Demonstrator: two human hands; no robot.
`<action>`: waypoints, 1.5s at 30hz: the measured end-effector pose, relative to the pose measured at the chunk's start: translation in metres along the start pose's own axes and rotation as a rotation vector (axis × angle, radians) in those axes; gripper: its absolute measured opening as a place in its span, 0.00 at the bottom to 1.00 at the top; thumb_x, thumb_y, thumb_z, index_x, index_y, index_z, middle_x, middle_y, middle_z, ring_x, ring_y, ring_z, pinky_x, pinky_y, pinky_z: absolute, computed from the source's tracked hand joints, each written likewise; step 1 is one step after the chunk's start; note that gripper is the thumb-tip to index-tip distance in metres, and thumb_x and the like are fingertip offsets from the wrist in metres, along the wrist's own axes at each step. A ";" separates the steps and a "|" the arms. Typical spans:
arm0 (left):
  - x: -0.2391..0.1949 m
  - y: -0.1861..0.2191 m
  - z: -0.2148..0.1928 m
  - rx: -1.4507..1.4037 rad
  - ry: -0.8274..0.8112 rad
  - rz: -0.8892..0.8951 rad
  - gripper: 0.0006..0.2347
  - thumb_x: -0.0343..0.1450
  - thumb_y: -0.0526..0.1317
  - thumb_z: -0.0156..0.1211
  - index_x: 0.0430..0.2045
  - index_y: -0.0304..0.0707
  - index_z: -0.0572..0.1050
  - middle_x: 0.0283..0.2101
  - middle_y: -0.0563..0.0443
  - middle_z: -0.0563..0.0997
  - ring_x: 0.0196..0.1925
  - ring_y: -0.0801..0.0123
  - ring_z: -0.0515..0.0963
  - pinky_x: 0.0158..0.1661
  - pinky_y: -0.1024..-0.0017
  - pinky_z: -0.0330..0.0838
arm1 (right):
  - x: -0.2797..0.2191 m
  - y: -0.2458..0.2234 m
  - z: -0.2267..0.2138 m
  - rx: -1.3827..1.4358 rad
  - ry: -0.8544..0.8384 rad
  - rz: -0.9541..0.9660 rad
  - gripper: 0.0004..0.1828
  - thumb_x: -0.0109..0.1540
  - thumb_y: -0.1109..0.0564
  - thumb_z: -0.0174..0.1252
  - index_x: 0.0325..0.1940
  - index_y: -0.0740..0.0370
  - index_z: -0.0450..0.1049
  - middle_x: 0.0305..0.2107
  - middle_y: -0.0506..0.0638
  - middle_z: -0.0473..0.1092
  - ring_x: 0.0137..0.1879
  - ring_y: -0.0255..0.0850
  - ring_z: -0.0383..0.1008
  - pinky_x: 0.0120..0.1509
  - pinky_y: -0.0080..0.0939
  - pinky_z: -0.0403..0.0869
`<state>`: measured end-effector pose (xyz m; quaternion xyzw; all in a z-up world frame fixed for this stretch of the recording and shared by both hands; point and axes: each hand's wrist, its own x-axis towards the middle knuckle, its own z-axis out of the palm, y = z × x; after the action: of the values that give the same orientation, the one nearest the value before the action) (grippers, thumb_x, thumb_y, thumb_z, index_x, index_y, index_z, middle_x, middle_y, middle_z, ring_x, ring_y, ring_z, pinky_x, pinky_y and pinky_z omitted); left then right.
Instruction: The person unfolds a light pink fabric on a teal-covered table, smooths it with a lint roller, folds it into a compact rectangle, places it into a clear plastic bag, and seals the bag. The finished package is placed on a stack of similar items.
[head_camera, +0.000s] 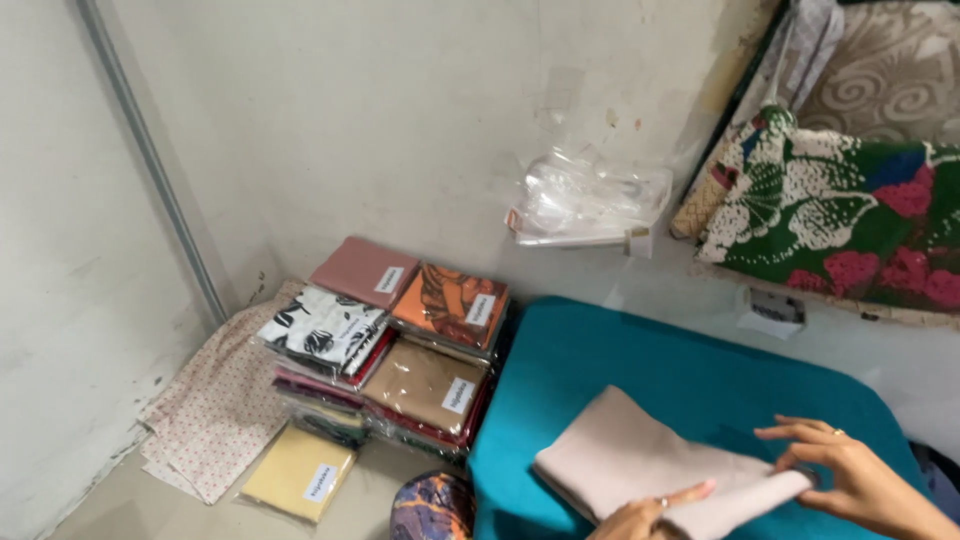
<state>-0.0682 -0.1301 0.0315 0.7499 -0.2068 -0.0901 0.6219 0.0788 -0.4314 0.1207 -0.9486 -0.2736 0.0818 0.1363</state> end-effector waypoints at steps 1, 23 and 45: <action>0.000 -0.018 0.011 0.012 -0.093 0.046 0.24 0.77 0.33 0.35 0.71 0.58 0.55 0.75 0.38 0.57 0.72 0.46 0.61 0.70 0.56 0.53 | -0.010 0.001 -0.002 0.018 -0.071 0.089 0.11 0.43 0.52 0.73 0.29 0.42 0.94 0.64 0.26 0.73 0.81 0.34 0.55 0.67 0.44 0.78; -0.054 -0.034 0.002 -0.924 0.755 -0.559 0.17 0.79 0.47 0.42 0.57 0.36 0.66 0.51 0.40 0.79 0.43 0.61 0.84 0.38 0.65 0.84 | 0.107 -0.118 0.121 0.254 0.217 0.097 0.15 0.68 0.41 0.48 0.50 0.49 0.72 0.20 0.48 0.78 0.19 0.40 0.74 0.27 0.39 0.69; -0.006 -0.037 -0.099 0.728 0.196 -0.612 0.24 0.64 0.57 0.65 0.49 0.44 0.77 0.53 0.48 0.74 0.62 0.48 0.69 0.57 0.47 0.66 | 0.075 -0.100 0.060 0.943 0.025 0.250 0.21 0.45 0.61 0.70 0.42 0.62 0.84 0.32 0.55 0.77 0.40 0.47 0.76 0.40 0.44 0.72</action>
<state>-0.0271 -0.0338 0.0155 0.9501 0.0645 -0.1196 0.2808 0.0781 -0.2969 0.0884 -0.8099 -0.0889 0.2013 0.5437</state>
